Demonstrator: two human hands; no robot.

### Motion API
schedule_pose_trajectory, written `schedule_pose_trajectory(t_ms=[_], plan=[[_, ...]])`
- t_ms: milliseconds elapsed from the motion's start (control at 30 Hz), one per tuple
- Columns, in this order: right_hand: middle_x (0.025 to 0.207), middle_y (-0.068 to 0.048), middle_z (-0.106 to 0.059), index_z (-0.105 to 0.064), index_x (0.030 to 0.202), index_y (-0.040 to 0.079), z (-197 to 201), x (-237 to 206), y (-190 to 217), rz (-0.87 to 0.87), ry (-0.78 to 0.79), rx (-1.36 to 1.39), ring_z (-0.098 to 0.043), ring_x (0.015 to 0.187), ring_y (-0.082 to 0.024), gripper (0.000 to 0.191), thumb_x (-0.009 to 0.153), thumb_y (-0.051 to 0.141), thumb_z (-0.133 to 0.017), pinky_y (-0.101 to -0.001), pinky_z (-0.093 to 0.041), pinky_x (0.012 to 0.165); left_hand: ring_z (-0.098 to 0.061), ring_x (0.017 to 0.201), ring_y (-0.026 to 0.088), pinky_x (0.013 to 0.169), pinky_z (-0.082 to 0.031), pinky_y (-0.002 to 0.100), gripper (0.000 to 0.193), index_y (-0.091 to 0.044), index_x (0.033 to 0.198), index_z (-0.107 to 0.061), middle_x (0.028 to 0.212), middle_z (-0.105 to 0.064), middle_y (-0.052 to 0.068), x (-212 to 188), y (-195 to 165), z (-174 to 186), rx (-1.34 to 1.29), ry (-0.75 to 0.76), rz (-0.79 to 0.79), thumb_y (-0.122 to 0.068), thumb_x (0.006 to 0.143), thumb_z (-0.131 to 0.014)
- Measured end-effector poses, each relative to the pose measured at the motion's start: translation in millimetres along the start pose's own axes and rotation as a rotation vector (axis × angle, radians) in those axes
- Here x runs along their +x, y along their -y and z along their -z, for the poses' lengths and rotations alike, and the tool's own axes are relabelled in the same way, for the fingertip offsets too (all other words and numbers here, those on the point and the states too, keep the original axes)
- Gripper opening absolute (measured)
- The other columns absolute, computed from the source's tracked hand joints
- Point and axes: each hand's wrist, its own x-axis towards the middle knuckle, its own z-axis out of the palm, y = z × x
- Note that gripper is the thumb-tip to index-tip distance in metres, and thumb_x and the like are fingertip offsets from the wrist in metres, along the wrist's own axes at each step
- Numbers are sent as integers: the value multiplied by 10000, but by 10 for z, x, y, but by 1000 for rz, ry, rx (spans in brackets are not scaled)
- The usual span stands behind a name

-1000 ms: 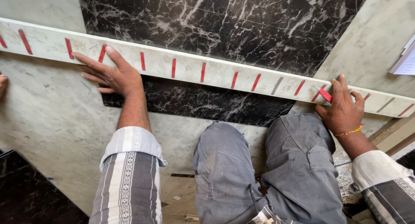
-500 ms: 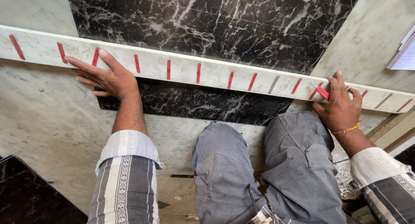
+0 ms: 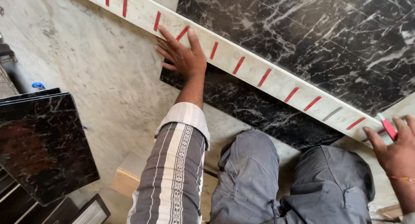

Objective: The person measures a dark marble-patterned tile with a tape measure and marks it with a red marker. They then use a long straight edge to draw a straight line across the tile. Finally, they score the tile along the line with a utility knife and snap it into two pieces.

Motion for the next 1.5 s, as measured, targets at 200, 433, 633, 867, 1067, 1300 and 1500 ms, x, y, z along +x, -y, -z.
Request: schedule_pose_trajectory(t_ms=[200, 433, 633, 867, 1067, 1300, 1500], plan=[[1206, -181, -567, -621, 1314, -57, 218, 334, 229, 31, -31, -180, -623, 1018, -333, 795, 794, 450, -946, -387, -563, 893, 44, 1606, 462, 1171, 84, 769, 886, -232, 1675, 0, 1747, -49, 222, 5, -59, 39, 4, 54, 30, -706, 1035, -387], [1306, -155, -590, -638, 1336, -10, 361, 361, 446, 1, -40, -208, -683, 1006, -305, 793, 779, 471, -933, -364, -584, 882, 41, 1604, 463, 1179, 81, 767, 884, -222, 1673, 13, 1744, -61, 226, 18, 6, -14, 5, 44, 25, -696, 1046, -392], [1459, -163, -553, -637, 1373, 28, 390, 347, 483, -12, -63, -192, -689, 1102, -327, 803, 777, 495, -906, -382, -581, 914, 31, 1613, 470, 1193, 93, 759, 894, -234, 1682, 6, 1754, -71, 220, 23, -42, 50, -22, 40, 26, -689, 1045, -427], [1510, -156, -528, -600, 1421, 59, 425, 385, 486, -107, 37, -147, -664, 1172, -341, 838, 801, 545, -885, -431, -561, 940, 77, 1586, 464, 1179, 113, 737, 970, -184, 1605, -130, 1689, -76, 274, 208, -387, 115, -288, -33, 281, -686, 919, -597], [1595, -191, -510, -605, 1452, 63, 415, 359, 463, -88, 10, -166, -665, 1189, -356, 881, 781, 560, -888, -427, -567, 957, 143, 1548, 499, 1169, 20, 709, 1025, -195, 1590, -51, 1659, -31, 314, 225, -326, -27, -425, -57, 249, -652, 884, -637], [1602, -223, -509, -623, 1489, 69, 343, 340, 389, -93, 9, -133, -672, 1186, -365, 918, 755, 546, -897, -433, -568, 953, 145, 1566, 490, 1186, 19, 716, 929, -223, 1606, -24, 1655, -50, 301, 255, -211, -135, -389, -46, 241, -660, 960, -529], [1587, -257, -530, -621, 1426, 67, 326, 292, 305, -44, -40, -114, -667, 1222, -353, 826, 811, 534, -913, -387, -564, 985, 162, 1569, 493, 1188, 73, 731, 871, -233, 1617, -30, 1679, -24, 301, 223, -220, -117, -360, -56, 236, -638, 999, -491]])
